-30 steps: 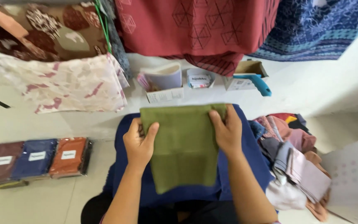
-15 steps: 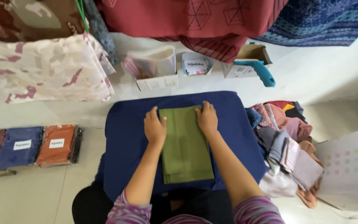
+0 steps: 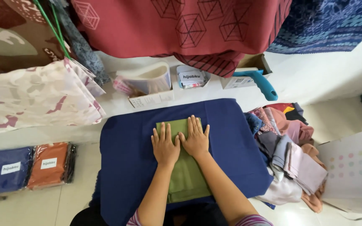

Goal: The person folds a green piece of fabric on a blue mat using a lint roller to smooth it out. They then place the folded fabric into a clear plastic bag and seal it.

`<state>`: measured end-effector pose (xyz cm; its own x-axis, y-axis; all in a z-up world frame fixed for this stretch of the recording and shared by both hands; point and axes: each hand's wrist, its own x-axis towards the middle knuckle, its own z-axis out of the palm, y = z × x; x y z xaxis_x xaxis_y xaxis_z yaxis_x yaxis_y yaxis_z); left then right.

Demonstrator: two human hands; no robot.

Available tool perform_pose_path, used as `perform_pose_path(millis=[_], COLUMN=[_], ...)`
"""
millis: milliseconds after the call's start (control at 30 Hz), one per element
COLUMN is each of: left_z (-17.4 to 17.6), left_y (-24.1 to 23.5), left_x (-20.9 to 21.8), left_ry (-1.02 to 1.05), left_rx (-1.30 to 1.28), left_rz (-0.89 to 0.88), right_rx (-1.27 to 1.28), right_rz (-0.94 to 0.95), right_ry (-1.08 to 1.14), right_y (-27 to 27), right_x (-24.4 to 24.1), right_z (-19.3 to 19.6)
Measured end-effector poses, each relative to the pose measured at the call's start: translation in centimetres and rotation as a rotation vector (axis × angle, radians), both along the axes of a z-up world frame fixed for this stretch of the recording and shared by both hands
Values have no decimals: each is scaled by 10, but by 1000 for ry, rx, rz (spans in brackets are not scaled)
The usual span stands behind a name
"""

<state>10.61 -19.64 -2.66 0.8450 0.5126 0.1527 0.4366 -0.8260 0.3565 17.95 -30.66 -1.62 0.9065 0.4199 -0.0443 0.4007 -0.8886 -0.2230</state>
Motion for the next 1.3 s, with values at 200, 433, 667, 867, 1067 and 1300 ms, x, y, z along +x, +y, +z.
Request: perform_pose_path(millis=[200,433,667,867,1067,1300], left_z=[-22,20,19,19,19,25], left_y=[22,-11,-12,-12,-13,-12], left_x=[-15,-89,-98,-100,-100,-96], left_ry=[-27,47,177,178,154,211], left_rx=[103,56,-18,-29,-10,-99], left_rz=[41,-217,-328,-326,-327,-311], right_rx=[270,559,781,1027,1128,675], right_rz=[81,-210,-279,-312,-428,-313], right_ry=[19,-106,397,606,611,-18], right_y=[-21,-72,-54,-47,-47,-46], right_x=[28,24,87,79,68,51], right_z=[-20,-8,-19,14,21,32])
